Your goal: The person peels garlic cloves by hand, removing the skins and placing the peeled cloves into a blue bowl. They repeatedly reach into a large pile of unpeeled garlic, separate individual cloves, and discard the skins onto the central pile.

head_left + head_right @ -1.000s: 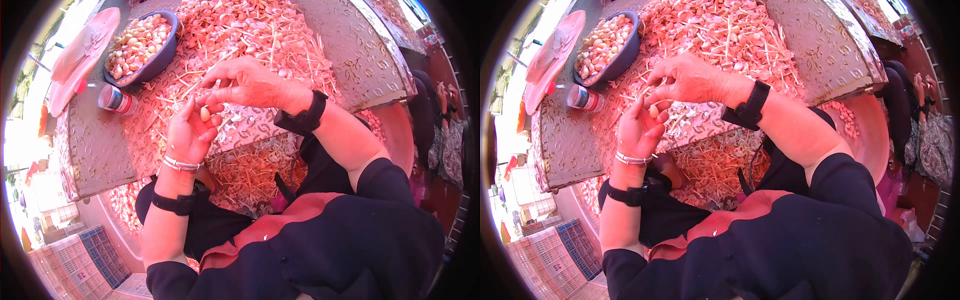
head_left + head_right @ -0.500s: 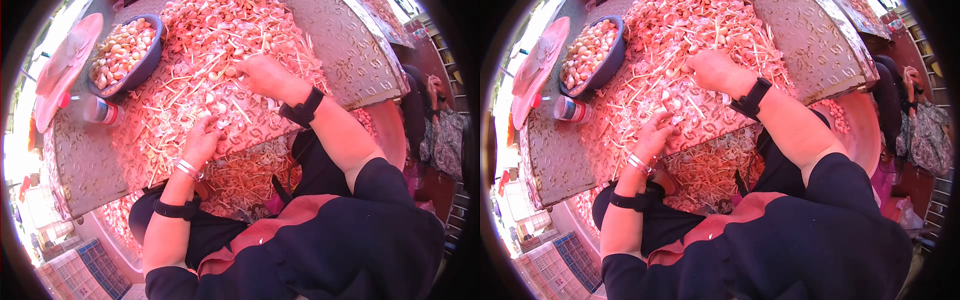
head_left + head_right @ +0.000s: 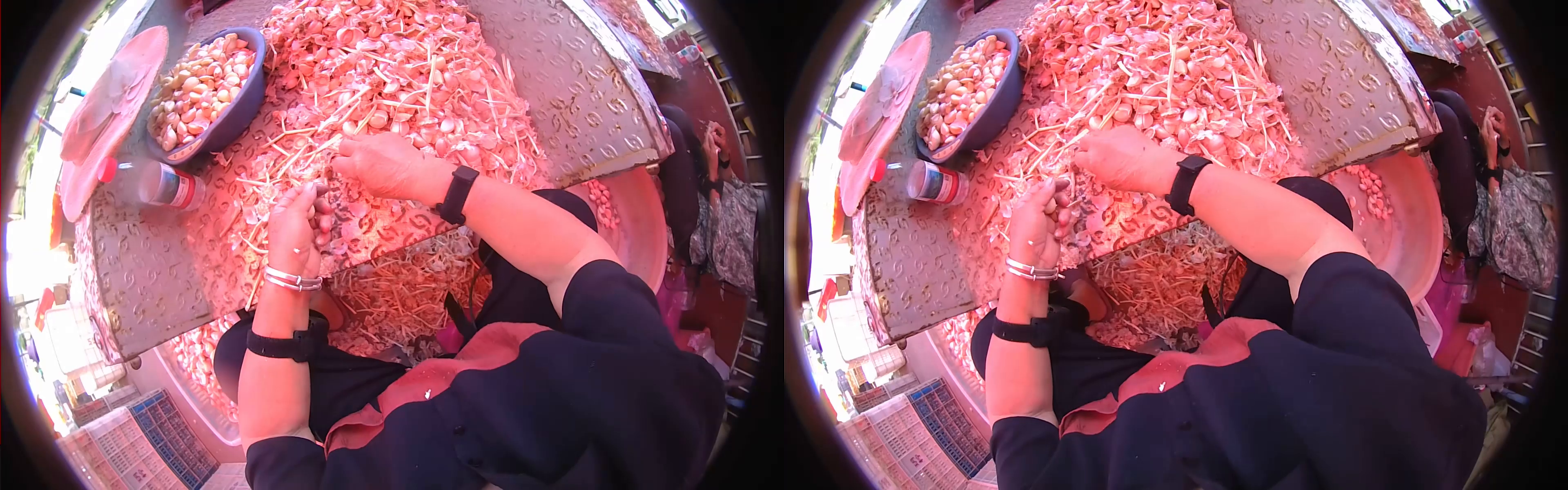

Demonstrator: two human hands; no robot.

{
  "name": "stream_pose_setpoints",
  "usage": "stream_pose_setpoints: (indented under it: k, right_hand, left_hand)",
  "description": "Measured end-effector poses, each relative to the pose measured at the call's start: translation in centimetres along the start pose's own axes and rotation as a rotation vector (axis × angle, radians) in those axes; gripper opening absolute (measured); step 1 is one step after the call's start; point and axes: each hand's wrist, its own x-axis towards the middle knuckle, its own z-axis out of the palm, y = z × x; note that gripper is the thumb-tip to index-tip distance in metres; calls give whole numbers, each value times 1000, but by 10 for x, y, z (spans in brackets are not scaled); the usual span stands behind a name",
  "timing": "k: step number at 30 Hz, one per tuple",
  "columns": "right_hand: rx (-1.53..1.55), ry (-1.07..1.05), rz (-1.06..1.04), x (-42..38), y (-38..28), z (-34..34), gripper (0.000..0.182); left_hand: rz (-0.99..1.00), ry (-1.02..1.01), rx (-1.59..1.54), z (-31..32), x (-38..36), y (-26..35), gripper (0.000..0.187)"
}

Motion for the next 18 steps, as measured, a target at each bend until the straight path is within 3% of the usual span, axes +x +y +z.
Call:
stream_pose_setpoints:
  k: [2, 6, 9, 11, 13, 15, 18]
  right_hand:
    - [-29, -89, 182, -1, 0, -7, 12]
    - [-73, -55, 185, -4, 2, 2, 13]
    - [-75, 9, 229, -1, 0, 5, 14]
    - [-71, -85, 294, 1, 3, 1, 16]
    - [-54, -32, 278, -3, 1, -7, 13]
    - [-43, 36, 250, -6, -2, -14, 15]
    - [-80, -31, 228, -6, -9, -20, 12]
  left_hand:
    - [-18, -11, 29, 1, 3, -2, 14]
    - [-30, -18, 152, 1, 11, -12, 20]
    - [-109, -142, -138, -1, 15, -14, 35]
    - [-95, -198, -216, -9, 18, -14, 36]
    - [-87, -288, -335, -10, 16, -10, 33]
    - [-55, -238, -264, -2, 12, -10, 30]
    - [-88, -176, -181, 6, 6, -6, 31]
